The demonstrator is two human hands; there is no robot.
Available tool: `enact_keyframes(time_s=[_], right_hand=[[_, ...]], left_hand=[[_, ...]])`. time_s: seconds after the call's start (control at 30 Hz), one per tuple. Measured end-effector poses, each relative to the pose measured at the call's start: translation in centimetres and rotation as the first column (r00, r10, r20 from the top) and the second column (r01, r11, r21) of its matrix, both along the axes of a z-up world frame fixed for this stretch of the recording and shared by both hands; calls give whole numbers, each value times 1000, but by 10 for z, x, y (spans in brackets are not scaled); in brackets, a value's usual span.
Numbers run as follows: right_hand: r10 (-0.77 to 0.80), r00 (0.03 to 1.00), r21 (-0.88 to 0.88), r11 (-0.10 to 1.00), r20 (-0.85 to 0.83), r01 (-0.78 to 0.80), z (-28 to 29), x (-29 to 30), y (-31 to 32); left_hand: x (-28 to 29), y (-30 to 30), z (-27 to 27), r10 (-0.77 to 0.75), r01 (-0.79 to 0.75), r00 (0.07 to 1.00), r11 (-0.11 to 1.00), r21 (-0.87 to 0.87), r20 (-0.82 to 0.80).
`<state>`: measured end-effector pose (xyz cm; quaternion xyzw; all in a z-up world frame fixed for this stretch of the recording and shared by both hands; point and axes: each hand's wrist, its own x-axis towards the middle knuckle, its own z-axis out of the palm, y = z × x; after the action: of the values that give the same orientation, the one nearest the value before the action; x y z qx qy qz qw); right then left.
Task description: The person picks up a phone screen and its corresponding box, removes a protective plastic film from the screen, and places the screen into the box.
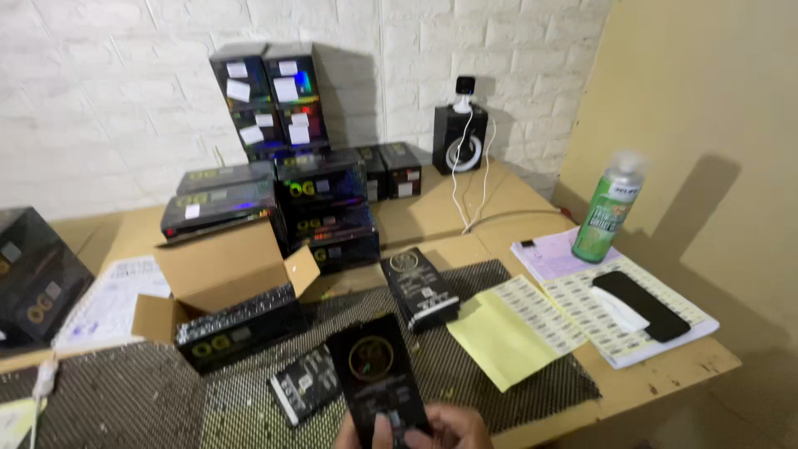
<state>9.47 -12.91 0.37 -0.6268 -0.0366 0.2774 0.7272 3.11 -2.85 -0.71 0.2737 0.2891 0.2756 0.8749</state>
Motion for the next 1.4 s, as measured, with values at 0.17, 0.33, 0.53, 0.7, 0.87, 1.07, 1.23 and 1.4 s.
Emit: enact_keyframes(time_s=[0.17,0.33,0.53,0.7,0.87,1.07,1.23,1.4], right_hand=[[128,841,-72,992,525,-107,12,1,-1],[205,764,15,963,612,-270,43,9,16],[249,833,153,919,494,-365,27,32,25],[144,854,181,947,501,-266,18,27,27],[140,565,-92,989,813,-113,18,-3,28],[207,238,-204,978,949,-40,22,-34,17],[-28,433,4,998,901,57,-13,-21,-7],[63,507,5,991,859,-132,-30,-13,-24]], left_hand=[[-30,28,17,-163,217,976,696,684,-145],[-19,35,37,-161,132,987,739,660,-18],[-19,44,31,-189,143,982,728,671,-4],[-16,41,34,-151,186,982,741,645,-110],[-29,36,45,-145,252,968,589,768,-207],[-37,35,35,-508,304,837,741,598,205],[-32,40,25,-458,690,668,677,256,-586],[-25,37,25,-334,243,939,813,529,82]])
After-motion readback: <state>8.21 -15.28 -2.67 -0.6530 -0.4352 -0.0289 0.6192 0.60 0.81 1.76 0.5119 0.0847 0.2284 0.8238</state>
